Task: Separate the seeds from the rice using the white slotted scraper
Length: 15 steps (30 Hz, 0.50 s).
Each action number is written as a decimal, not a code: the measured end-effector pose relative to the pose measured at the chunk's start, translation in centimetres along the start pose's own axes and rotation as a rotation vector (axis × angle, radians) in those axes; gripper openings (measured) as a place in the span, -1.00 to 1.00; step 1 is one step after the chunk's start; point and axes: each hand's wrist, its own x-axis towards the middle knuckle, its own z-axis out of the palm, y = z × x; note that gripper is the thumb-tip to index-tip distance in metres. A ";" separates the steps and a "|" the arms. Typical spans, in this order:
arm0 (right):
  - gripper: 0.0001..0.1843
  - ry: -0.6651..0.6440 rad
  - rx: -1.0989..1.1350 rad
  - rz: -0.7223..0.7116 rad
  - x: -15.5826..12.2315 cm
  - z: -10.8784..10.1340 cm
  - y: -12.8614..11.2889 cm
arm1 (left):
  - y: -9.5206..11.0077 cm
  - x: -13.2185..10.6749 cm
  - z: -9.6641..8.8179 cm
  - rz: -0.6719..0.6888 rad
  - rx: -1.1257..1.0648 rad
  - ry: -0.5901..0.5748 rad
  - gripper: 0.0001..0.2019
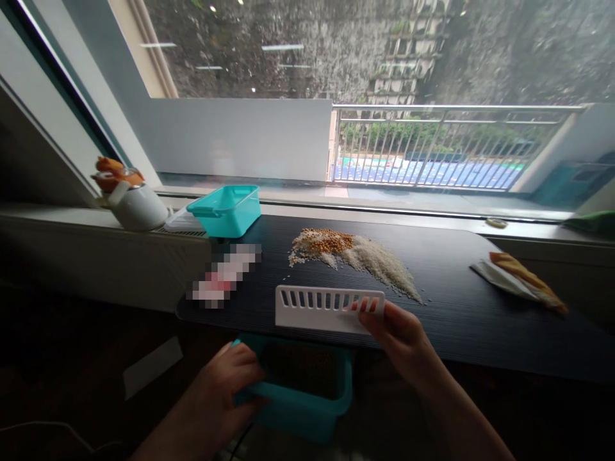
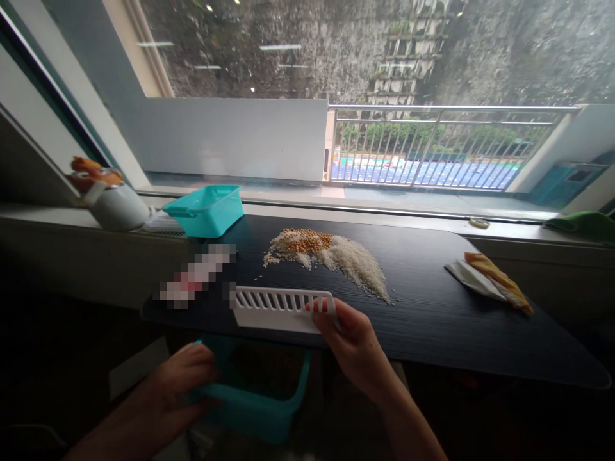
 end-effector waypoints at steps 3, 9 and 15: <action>-0.77 0.234 -0.022 -0.022 1.2 -0.4 -0.1 | 1.1 0.7 0.9 -0.024 0.053 -0.055 -0.88; -0.72 0.272 -0.131 -0.139 7.4 -0.2 -0.1 | 2.0 1.5 1.6 -0.078 0.098 -0.154 -0.90; -0.70 0.102 -0.217 -0.272 11.2 0.7 0.3 | 1.7 1.5 1.6 -0.091 0.075 -0.176 -0.87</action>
